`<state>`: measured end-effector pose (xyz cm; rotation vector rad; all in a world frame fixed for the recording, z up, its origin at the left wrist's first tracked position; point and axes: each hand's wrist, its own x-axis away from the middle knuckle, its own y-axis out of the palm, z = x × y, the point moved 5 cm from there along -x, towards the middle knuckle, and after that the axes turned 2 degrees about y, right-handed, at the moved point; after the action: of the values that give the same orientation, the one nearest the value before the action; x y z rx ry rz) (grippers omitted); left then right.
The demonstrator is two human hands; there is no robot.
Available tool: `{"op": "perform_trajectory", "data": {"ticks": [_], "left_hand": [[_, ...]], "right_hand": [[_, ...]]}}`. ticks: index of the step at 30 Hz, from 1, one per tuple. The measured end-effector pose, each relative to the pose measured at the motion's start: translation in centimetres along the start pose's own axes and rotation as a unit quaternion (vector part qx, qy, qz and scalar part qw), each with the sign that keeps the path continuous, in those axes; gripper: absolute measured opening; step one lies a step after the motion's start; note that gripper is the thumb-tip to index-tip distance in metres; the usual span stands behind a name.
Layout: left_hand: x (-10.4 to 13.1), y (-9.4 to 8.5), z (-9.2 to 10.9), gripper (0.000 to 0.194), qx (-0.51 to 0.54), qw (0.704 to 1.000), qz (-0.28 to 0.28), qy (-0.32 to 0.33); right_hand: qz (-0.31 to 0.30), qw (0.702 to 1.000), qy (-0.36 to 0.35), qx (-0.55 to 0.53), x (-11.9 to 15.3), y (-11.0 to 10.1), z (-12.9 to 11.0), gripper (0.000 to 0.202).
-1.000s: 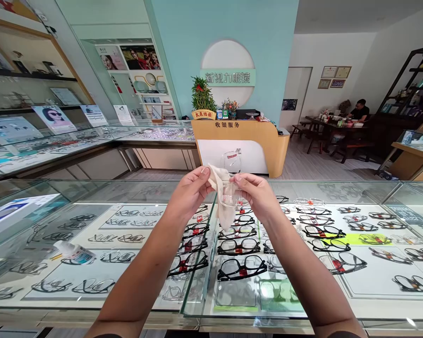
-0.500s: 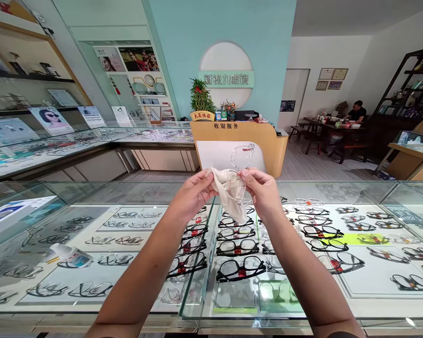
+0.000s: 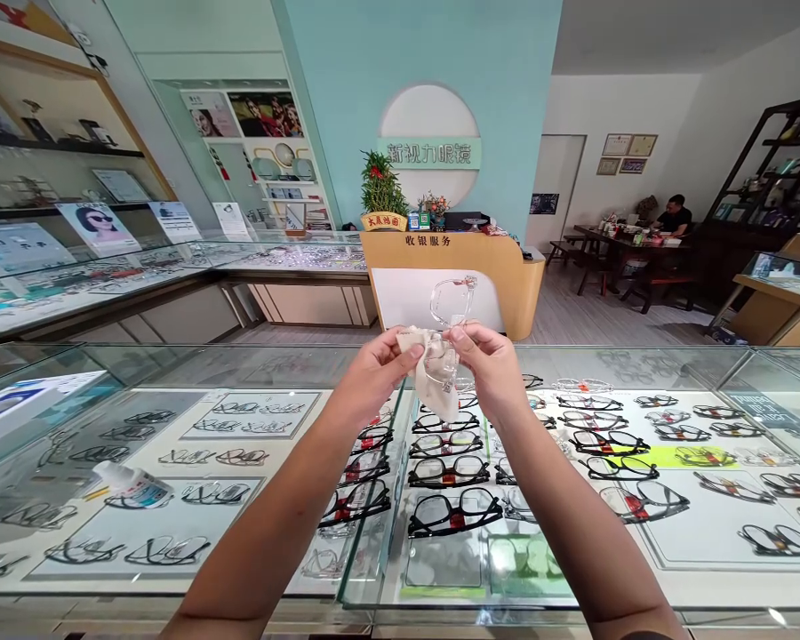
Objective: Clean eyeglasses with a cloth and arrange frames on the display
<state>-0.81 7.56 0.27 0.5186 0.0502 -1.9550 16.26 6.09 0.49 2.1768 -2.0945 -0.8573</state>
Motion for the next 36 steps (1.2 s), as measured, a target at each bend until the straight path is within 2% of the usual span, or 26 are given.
{"op": "perform_trajectory", "data": {"ticks": [4,10,14,20,24,30,36], "left_hand": [[0.2,1.2,-0.9,0.051,0.007,0.999,-0.019,-0.035],[0.6,2.1,-1.9,0.049,0.027,0.998,0.005,-0.052],[0.9,2.3,-1.7,0.048,0.02,0.999,0.021,-0.044],[1.3,2.9,-1.1,0.052,-0.021,0.999,-0.013,-0.048],[1.5,3.1,-1.5,0.054,-0.039,0.998,0.005,-0.042],[1.5,2.9,-2.2,0.047,-0.055,0.996,0.071,-0.026],[1.3,3.1,-1.2,0.04,-0.049,0.996,0.075,0.003]], "right_hand": [[-0.004,1.0,-0.003,0.016,0.1,0.4,0.2,0.036],[-0.009,0.999,-0.021,0.032,0.3,1.0,0.8,0.038],[0.002,0.999,-0.029,0.036,0.4,1.2,0.9,0.04],[0.005,1.0,-0.013,-0.002,0.3,1.2,1.1,0.038],[0.029,1.0,-0.002,-0.01,0.5,1.1,1.3,0.04],[0.026,0.999,-0.018,-0.017,0.9,1.6,1.9,0.034],[0.023,0.998,-0.024,-0.047,1.2,1.9,2.6,0.034]]}}
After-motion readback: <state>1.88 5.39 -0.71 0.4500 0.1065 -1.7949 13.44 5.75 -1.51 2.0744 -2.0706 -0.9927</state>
